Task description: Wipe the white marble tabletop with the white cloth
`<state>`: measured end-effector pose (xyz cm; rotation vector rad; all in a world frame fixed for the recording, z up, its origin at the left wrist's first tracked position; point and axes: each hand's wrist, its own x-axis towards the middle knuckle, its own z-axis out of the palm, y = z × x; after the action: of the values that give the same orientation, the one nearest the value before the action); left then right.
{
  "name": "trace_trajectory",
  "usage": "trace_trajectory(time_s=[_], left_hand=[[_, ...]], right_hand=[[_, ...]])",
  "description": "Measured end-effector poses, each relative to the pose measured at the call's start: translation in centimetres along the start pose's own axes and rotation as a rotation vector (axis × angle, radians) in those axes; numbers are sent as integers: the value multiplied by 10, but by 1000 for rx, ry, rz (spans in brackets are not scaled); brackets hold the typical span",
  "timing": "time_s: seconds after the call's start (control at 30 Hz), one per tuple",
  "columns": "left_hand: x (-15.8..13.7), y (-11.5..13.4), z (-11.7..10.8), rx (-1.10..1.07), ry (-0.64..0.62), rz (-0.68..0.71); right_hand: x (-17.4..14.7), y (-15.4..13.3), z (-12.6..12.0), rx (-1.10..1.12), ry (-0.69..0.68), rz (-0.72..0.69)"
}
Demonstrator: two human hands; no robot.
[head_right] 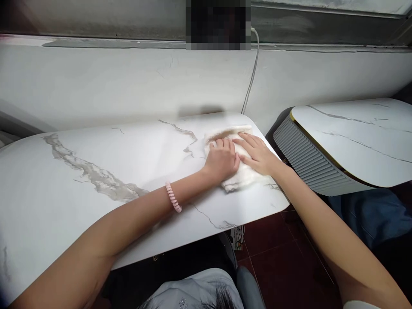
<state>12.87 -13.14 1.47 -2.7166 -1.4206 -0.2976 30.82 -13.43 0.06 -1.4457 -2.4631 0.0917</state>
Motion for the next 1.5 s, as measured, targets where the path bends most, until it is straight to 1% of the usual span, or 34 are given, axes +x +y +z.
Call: trace_trajectory(time_s=[0.13,0.23,0.33,0.47,0.57,0.63,0.9,1.07,1.17,1.3,1.4,1.5], left_hand=[[47,-9,10,-48,2,-38],[75,-10,16,-56,3,-84],[89,-8,20,-55,11,-124],[89,-8,22,-77,32,-118],[81,-4,21,-78,34,-110],[73,4,20,-65,31,-99],[22,52,7,-32,41,6],[-9,67,-6,18,14,75],[-28,67,-14,31,-6,111],[-57,57,-21,51,-20,109],[-76,45,-22,77,-30,82],[-85,30,-22,111,-54,33]], right_hand=[[32,39,3,-3,18,55],[51,65,5,11,40,95],[61,80,7,24,55,110],[55,79,6,8,57,138],[42,70,2,-9,45,158],[29,62,-2,-12,33,162],[-46,27,-18,-56,31,204],[-82,0,-21,-86,19,244],[-93,-20,-20,-106,9,233],[-96,-48,-12,-126,46,154],[-86,-64,-5,-100,46,81],[-66,-72,-1,-65,20,19]])
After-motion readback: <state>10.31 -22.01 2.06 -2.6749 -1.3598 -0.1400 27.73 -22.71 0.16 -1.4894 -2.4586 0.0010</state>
